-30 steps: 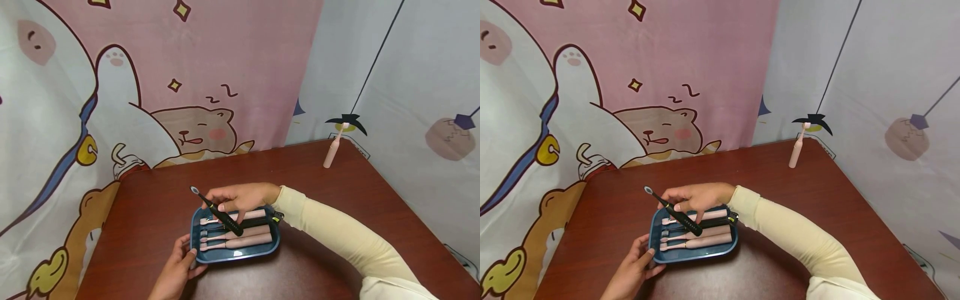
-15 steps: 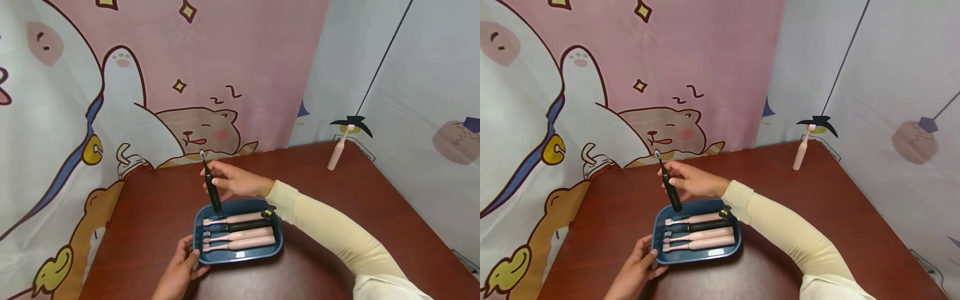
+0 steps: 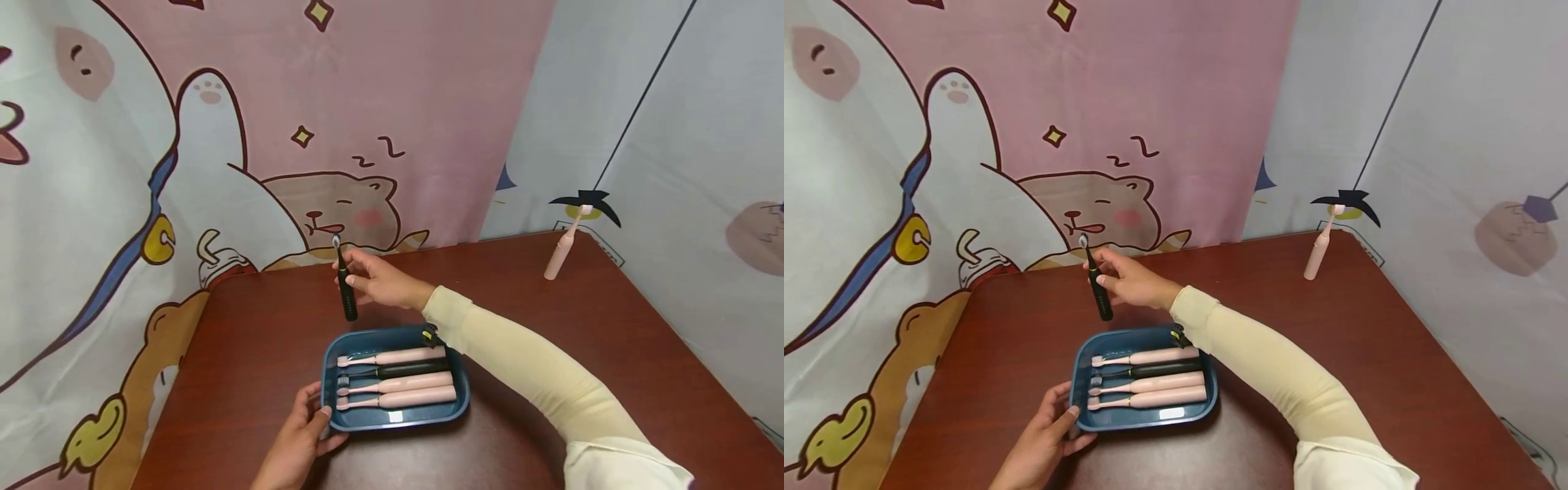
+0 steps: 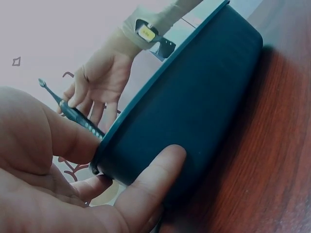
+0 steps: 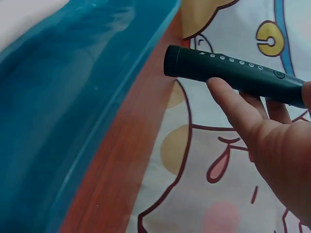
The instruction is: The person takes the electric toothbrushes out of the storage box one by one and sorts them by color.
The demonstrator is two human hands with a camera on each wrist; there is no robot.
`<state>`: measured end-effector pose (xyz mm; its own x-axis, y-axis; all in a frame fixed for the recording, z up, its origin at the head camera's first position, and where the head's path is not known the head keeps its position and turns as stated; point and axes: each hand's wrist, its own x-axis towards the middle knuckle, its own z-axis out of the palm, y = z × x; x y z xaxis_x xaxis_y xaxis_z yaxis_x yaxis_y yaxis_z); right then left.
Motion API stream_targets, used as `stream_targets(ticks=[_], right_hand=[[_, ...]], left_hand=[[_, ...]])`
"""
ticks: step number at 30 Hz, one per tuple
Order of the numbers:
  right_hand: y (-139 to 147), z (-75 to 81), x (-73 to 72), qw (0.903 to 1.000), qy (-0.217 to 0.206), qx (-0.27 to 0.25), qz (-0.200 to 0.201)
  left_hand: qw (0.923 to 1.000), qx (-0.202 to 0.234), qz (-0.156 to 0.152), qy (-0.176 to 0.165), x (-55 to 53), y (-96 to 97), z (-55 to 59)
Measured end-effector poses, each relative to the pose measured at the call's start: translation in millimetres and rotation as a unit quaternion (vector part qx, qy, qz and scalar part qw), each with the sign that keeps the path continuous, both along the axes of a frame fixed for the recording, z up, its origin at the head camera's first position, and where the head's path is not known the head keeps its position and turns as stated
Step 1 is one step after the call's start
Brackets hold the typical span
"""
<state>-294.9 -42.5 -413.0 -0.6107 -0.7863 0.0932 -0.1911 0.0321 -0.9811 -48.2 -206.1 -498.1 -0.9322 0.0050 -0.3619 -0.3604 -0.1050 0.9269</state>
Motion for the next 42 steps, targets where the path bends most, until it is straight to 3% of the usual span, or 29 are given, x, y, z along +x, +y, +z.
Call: stream_targets(ticks=[11, 23, 32, 42], right_hand=[[-30.5, -22.6, -4.5, 0.9998, -0.002, 0.018, -0.003], [-43.0, -40.1, -5.8, 0.9975, 0.036, 0.056, -0.024], [-44.2, -44.9, -6.1, 0.9969, 0.043, 0.058, -0.029], [-41.2, -46.9, -5.1, 0.9973, 0.026, 0.069, 0.001]], left_hand=[[0.9999, 0.002, 0.005, 0.009, 0.0, -0.6, -2.7], [0.9999, 0.009, -0.002, 0.007, -0.4, -0.4, -2.4], [1.0, 0.006, -0.001, 0.0, -0.8, -1.1, -0.5], [1.0, 0.006, 0.0, -0.007, -1.0, -1.8, -1.1]])
